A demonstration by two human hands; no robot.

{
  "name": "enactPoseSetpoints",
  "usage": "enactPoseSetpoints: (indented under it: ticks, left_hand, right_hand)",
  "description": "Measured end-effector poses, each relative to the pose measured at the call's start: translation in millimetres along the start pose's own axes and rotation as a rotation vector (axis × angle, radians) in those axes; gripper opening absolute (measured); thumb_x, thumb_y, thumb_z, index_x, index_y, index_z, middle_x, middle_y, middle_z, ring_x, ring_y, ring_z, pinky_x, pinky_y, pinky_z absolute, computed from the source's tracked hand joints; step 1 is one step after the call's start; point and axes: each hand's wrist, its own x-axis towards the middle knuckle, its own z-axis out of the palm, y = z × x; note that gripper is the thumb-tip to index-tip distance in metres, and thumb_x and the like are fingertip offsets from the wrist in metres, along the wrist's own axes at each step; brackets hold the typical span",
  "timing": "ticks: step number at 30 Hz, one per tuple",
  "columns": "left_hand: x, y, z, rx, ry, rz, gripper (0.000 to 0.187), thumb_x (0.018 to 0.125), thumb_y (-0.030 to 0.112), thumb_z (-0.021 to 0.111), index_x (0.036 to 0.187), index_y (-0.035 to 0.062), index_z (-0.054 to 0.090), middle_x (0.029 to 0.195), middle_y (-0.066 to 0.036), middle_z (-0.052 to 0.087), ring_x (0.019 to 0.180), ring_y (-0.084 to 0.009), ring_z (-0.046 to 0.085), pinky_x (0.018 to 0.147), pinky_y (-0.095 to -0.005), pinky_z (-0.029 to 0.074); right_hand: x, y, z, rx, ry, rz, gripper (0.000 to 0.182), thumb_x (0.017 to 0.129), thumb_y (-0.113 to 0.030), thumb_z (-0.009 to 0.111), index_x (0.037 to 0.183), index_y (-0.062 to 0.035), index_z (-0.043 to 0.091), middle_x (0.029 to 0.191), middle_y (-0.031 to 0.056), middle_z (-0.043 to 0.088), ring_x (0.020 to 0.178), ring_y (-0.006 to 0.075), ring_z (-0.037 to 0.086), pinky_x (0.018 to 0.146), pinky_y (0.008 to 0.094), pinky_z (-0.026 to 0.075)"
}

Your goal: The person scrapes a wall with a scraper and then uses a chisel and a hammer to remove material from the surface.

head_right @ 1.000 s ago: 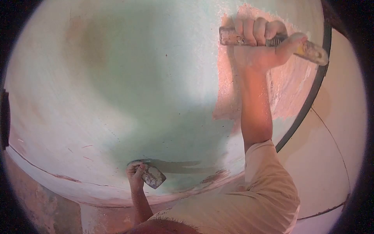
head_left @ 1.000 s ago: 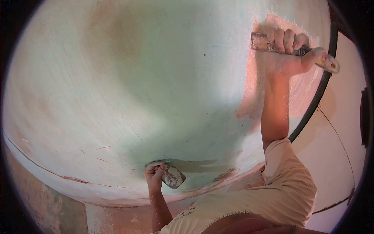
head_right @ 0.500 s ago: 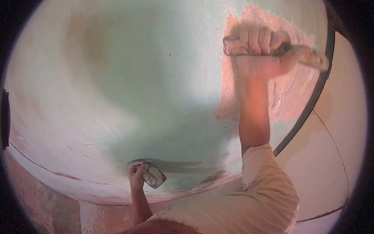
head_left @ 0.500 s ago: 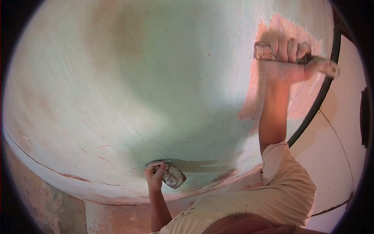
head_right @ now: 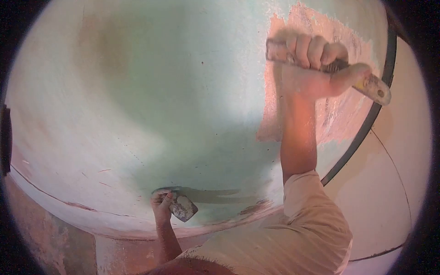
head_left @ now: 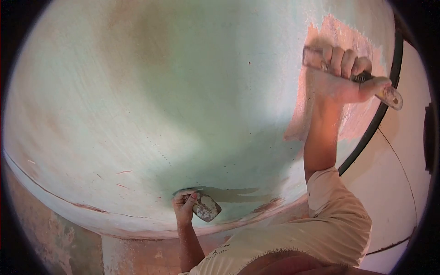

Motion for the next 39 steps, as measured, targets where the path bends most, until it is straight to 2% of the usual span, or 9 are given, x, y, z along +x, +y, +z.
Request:
enactPoseSetpoints:
  ticks: [3,7,13,17,20,24,27,34,39]
  left_hand:
    - [-0.2,2.3,1.7,0.037,0.001,0.011,0.009,0.082,0.002,0.069,0.090,0.0034,0.065,0.082,-0.004,0.066,0.073,-0.0113,0.061,0.068,-0.0258,0.049]
    - [-0.6,4.0,3.0,0.030,-0.002,-0.001,0.009,0.082,0.002,0.069,0.090,0.0038,0.065,0.081,-0.004,0.066,0.072,-0.0112,0.061,0.067,-0.0256,0.049]
    - [-0.1,-3.8,-1.1,0.022,-0.006,0.020,0.010,0.082,0.002,0.069,0.091,0.0034,0.065,0.081,-0.004,0.067,0.073,-0.0119,0.062,0.069,-0.0258,0.049]
    - [0.4,0.4,-0.9,0.040,-0.015,0.004,0.010,0.081,0.001,0.069,0.091,0.0033,0.065,0.083,-0.004,0.067,0.075,-0.0124,0.062,0.071,-0.0260,0.049]
    - [-1.0,7.8,7.5,0.010,0.003,0.008,0.010,0.081,0.000,0.069,0.090,0.0031,0.066,0.083,-0.004,0.067,0.076,-0.0126,0.062,0.072,-0.0263,0.049]
    - [0.3,4.7,7.7,-0.030,0.020,0.029,0.009,0.081,-0.001,0.069,0.090,0.0012,0.067,0.077,-0.003,0.065,0.068,-0.0075,0.059,0.066,-0.0208,0.047]
    - [0.3,1.9,3.6,-0.013,0.016,0.024,0.009,0.081,-0.001,0.070,0.089,0.0008,0.067,0.077,-0.003,0.066,0.069,-0.0076,0.059,0.066,-0.0208,0.047]
    - [-1.8,5.0,4.2,-0.027,0.013,0.000,0.010,0.081,-0.001,0.070,0.090,-0.0004,0.066,0.078,-0.005,0.067,0.070,-0.0085,0.061,0.067,-0.0215,0.047]
    - [1.3,-0.9,-0.8,0.017,0.002,0.001,0.010,0.081,-0.002,0.069,0.090,-0.0003,0.066,0.078,-0.005,0.067,0.071,-0.0092,0.061,0.067,-0.0219,0.048]
  right_hand:
    - [-10.2,-6.0,-1.7,-0.130,0.105,0.014,0.070,0.075,-0.079,0.051,0.056,-0.0154,0.028,0.049,-0.0034,0.014,0.048,0.0115,0.010,0.047,0.0271,0.015]
    - [10.8,0.3,22.1,-0.069,0.134,0.027,0.068,0.076,-0.077,0.051,0.056,-0.0158,0.028,0.049,-0.0031,0.015,0.047,0.0119,0.010,0.047,0.0268,0.016]
    - [-2.8,-1.6,-8.9,0.068,-0.060,0.040,0.068,0.075,-0.075,0.055,0.056,-0.0146,0.030,0.048,-0.0033,0.016,0.047,0.0117,0.011,0.047,0.0268,0.015]
    - [18.7,1.2,23.3,-0.125,0.073,0.018,0.069,0.078,-0.076,0.050,0.056,-0.0152,0.026,0.048,-0.0030,0.016,0.048,0.0116,0.010,0.048,0.0288,0.014]
    - [11.9,3.0,16.8,-0.066,-0.028,-0.033,0.070,0.078,-0.075,0.051,0.055,-0.0151,0.024,0.048,-0.0031,0.016,0.049,0.0114,0.010,0.048,0.0286,0.013]
    - [0.8,-6.6,2.7,-0.030,-0.073,0.094,0.069,0.081,-0.073,0.050,0.055,-0.0145,0.024,0.049,-0.0028,0.015,0.050,0.0121,0.011,0.048,0.0296,0.013]
    - [18.6,-4.4,21.8,-0.227,0.003,0.062,0.067,0.082,-0.071,0.051,0.057,-0.0133,0.028,0.050,-0.0026,0.016,0.051,0.0122,0.012,0.049,0.0301,0.014]
    - [8.2,-12.4,-3.3,0.027,-0.209,0.180,0.063,0.085,-0.067,0.050,0.060,-0.0126,0.031,0.052,-0.0022,0.018,0.052,0.0115,0.013,0.052,0.0300,0.017]
    - [22.4,-7.0,40.5,-0.138,-0.042,0.164,0.062,0.086,-0.066,0.050,0.061,-0.0132,0.029,0.053,-0.0032,0.016,0.052,0.0112,0.013,0.052,0.0296,0.017]
